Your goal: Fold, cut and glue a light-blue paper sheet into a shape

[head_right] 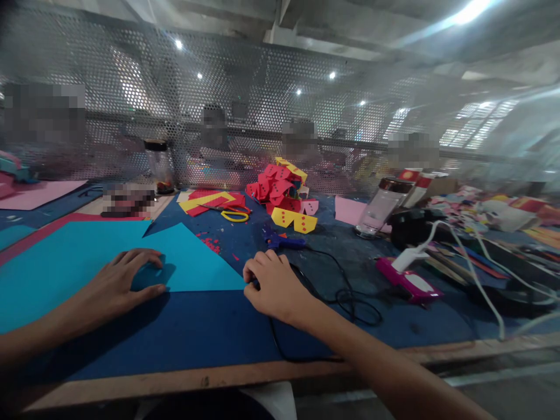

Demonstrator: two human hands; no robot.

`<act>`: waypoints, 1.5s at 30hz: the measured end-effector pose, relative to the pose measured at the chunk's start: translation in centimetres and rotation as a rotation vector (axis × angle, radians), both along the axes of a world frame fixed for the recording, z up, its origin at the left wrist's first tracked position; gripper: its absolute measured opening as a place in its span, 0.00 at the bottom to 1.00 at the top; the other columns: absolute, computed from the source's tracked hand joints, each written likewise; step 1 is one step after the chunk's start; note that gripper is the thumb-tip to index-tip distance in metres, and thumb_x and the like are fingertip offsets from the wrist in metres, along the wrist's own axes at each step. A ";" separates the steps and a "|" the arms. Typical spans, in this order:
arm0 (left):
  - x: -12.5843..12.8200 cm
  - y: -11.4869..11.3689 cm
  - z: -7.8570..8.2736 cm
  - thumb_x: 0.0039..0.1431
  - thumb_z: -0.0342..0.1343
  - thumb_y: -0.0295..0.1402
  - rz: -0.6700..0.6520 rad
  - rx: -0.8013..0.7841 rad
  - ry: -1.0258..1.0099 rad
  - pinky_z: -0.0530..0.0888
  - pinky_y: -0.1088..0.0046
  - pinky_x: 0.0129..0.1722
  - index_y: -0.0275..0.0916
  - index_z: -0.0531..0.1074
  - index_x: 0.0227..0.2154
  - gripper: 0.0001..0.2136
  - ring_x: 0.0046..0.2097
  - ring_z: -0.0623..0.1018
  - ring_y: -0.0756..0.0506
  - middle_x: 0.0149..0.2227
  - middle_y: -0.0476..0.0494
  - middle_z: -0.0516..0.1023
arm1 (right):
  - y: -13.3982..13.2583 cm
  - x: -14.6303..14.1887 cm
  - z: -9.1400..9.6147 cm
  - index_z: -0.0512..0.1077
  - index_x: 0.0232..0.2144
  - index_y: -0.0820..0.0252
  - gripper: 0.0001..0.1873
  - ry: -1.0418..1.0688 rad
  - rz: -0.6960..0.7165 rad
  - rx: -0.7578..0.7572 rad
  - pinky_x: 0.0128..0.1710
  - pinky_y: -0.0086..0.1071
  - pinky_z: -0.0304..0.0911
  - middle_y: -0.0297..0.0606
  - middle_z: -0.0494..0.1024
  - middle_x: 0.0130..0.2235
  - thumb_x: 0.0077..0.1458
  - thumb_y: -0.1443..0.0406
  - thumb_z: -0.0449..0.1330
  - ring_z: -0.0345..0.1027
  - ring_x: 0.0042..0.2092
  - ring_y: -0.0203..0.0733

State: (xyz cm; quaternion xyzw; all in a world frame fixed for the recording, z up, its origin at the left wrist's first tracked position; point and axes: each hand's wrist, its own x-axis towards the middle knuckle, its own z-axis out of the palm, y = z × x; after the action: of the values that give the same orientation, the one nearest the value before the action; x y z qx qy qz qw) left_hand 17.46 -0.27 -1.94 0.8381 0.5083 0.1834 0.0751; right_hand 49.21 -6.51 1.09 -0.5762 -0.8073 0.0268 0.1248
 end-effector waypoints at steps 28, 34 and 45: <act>-2.9 0.8 -0.8 0.56 0.54 0.42 -0.028 -0.040 -0.025 0.65 0.47 0.58 0.46 0.59 0.63 0.30 0.63 0.64 0.31 0.63 0.38 0.65 | -0.1 -0.1 -0.1 0.67 0.29 0.58 0.03 -0.028 0.012 0.040 0.41 0.37 0.49 0.37 0.73 0.37 0.50 0.70 0.56 0.60 0.42 0.44; -4.2 1.3 -1.4 0.56 0.52 0.44 0.034 0.001 -0.005 0.67 0.45 0.57 0.44 0.58 0.64 0.32 0.65 0.62 0.28 0.64 0.37 0.64 | -0.1 0.0 -0.3 0.67 0.29 0.58 0.02 -0.039 0.014 0.057 0.40 0.36 0.49 0.37 0.72 0.36 0.51 0.70 0.57 0.60 0.42 0.44; -6.4 1.3 -1.4 0.56 0.51 0.43 0.072 -0.034 -0.036 0.66 0.43 0.57 0.42 0.59 0.63 0.31 0.64 0.62 0.26 0.64 0.34 0.64 | -0.1 -0.1 -0.2 0.67 0.29 0.58 0.02 -0.021 0.017 0.055 0.40 0.37 0.50 0.36 0.72 0.36 0.50 0.70 0.56 0.60 0.41 0.44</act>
State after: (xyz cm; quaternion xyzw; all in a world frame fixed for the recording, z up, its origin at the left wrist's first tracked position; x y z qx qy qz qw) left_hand 11.02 1.03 -3.34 0.8143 0.5400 0.1924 0.0917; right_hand 49.15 -6.64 0.89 -0.5659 -0.8138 -0.0001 0.1320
